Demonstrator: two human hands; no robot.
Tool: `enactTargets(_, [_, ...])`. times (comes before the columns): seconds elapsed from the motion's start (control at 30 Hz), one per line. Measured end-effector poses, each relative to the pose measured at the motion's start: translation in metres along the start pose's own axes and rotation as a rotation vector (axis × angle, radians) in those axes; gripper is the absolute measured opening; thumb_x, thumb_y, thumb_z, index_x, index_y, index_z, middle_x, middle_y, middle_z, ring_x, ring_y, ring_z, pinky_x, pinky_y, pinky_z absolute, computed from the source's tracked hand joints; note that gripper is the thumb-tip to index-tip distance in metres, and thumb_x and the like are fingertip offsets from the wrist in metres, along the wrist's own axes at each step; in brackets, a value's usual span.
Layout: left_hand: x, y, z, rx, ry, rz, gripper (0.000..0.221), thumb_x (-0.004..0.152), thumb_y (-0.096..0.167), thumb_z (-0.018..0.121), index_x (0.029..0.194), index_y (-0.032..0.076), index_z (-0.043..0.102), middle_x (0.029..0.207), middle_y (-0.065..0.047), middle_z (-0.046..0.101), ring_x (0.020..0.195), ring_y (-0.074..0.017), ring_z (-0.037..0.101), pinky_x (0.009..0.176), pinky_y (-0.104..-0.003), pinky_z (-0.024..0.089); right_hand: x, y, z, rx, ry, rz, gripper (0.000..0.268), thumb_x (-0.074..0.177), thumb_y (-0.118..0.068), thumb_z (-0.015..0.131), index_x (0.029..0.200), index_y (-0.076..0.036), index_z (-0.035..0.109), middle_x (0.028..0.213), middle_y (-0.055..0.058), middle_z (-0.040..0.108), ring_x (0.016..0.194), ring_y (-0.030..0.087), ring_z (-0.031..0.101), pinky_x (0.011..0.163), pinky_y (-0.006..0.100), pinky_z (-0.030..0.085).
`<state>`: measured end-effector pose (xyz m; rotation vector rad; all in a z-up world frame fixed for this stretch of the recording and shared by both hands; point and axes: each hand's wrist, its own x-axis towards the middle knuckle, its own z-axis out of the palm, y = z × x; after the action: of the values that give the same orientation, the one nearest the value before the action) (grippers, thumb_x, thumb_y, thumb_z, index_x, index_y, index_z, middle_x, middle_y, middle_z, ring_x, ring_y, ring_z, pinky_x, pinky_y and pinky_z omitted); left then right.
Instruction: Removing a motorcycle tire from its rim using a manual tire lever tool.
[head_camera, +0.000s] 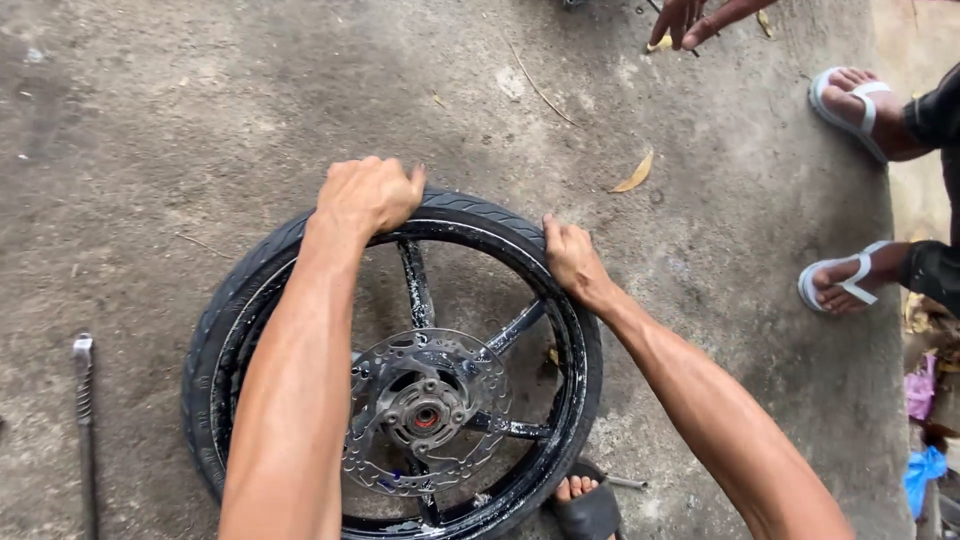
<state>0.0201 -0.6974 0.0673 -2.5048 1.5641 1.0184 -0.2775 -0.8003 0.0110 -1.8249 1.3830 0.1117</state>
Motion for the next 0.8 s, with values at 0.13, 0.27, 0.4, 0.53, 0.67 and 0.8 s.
enactTargets(0.13, [-0.008, 0.002, 0.000, 0.024, 0.037, 0.024, 0.079, 0.101, 0.056, 0.022, 0.111, 0.001, 0.077, 0.112, -0.026, 0.075, 0.116, -0.0426, 0.068, 0.104, -0.055, 0.047, 0.003, 0.003, 0.009, -0.032, 0.049, -0.049, 0.076, 0.103, -0.051, 0.031, 0.076, 0.009, 0.070, 0.090, 0.034, 0.069, 0.100, 0.048, 0.066, 0.092, 0.060, 0.041])
enactTargets(0.27, [-0.007, -0.002, 0.001, -0.007, 0.045, 0.003, 0.078, 0.101, 0.058, 0.025, 0.109, 0.000, 0.078, 0.111, -0.027, 0.075, 0.114, -0.0434, 0.068, 0.102, -0.056, 0.047, -0.005, 0.020, 0.007, 0.060, 0.079, -0.019, 0.083, 0.103, -0.061, 0.029, 0.068, 0.004, 0.066, 0.080, 0.032, 0.067, 0.091, 0.047, 0.066, 0.089, 0.060, 0.041])
enactTargets(0.4, [-0.007, -0.002, 0.004, 0.002, 0.029, 0.009, 0.073, 0.102, 0.054, 0.029, 0.107, 0.001, 0.078, 0.112, -0.026, 0.075, 0.114, -0.0432, 0.068, 0.101, -0.055, 0.047, -0.081, 0.056, 0.014, 0.113, 0.104, 0.095, 0.085, 0.103, -0.059, 0.028, 0.093, 0.014, 0.070, 0.093, 0.036, 0.066, 0.096, 0.047, 0.062, 0.081, 0.059, 0.035])
enactTargets(0.53, [-0.005, -0.005, 0.006, -0.039, 0.096, 0.005, 0.069, 0.111, 0.050, 0.033, 0.092, 0.000, 0.076, 0.097, -0.025, 0.074, 0.092, -0.0417, 0.070, 0.093, -0.057, 0.051, -0.089, 0.120, 0.036, 0.340, 0.235, 0.196, 0.074, 0.105, -0.057, 0.026, 0.075, 0.002, 0.057, 0.072, 0.016, 0.055, 0.074, 0.030, 0.048, 0.071, 0.046, 0.035])
enactTargets(0.67, [0.004, -0.006, 0.020, 0.012, 0.223, 0.080, 0.074, 0.117, 0.050, 0.039, 0.084, -0.004, 0.077, 0.089, -0.027, 0.075, 0.073, -0.0454, 0.071, 0.078, -0.057, 0.056, -0.081, 0.124, 0.051, 0.357, 0.350, 0.049, 0.063, 0.111, -0.044, 0.021, 0.054, -0.020, 0.034, 0.047, -0.004, 0.038, 0.038, 0.011, 0.026, 0.037, 0.029, 0.021])
enactTargets(0.8, [0.004, -0.010, 0.031, 0.028, 0.255, 0.101, 0.085, 0.122, 0.054, 0.038, 0.062, 0.000, 0.067, 0.064, -0.019, 0.067, 0.052, -0.0339, 0.061, 0.067, -0.050, 0.053, -0.087, 0.130, 0.053, 0.323, 0.377, 0.108, 0.061, 0.111, -0.045, 0.024, 0.056, -0.020, 0.031, 0.051, -0.004, 0.036, 0.044, 0.012, 0.023, 0.040, 0.032, 0.022])
